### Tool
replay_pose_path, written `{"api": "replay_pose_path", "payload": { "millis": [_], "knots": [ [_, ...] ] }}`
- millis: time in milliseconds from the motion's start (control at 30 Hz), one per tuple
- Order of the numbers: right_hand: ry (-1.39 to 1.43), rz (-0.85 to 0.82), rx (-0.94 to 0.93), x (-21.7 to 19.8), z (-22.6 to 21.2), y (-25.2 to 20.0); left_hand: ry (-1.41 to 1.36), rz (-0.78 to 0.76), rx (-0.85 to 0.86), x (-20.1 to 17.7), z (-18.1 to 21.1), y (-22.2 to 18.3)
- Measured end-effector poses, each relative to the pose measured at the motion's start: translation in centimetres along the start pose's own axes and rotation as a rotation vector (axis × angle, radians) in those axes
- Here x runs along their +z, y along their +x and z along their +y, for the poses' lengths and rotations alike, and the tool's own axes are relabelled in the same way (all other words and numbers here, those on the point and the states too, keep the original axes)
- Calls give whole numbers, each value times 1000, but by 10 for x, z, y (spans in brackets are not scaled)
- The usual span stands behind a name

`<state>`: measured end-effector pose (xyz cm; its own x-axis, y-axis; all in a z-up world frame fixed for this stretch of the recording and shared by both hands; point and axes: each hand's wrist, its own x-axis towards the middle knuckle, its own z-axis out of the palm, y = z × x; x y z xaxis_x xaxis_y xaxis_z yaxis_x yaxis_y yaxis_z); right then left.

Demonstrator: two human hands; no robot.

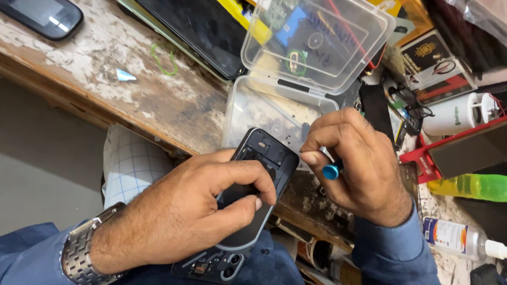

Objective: The person uses a precision screwdriver to remove screws from the back of a disassembled smartphone. They place the screws into a plastic container and continue to unscrew components near the camera module.

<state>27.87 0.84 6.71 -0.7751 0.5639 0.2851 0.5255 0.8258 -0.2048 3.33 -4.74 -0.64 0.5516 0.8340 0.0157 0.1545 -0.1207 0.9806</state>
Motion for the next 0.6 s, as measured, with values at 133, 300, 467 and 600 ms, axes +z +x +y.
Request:
{"api": "replay_pose_path", "payload": {
  "millis": [133, 300, 467, 600],
  "knots": [
    [-22, 6, 26, 1, -9, -11, -31, 34, 91, 4, 1, 0],
    [-82, 14, 9, 8, -12, -23, -28, -37, 27, 7, 0, 2],
    [-93, -4, 29, 10, -14, -26, -4, -40, 56, 11, 1, 3],
    [-120, -9, -11, 10, -14, -25, -7, -45, 71, 12, 2, 4]
  ]
}}
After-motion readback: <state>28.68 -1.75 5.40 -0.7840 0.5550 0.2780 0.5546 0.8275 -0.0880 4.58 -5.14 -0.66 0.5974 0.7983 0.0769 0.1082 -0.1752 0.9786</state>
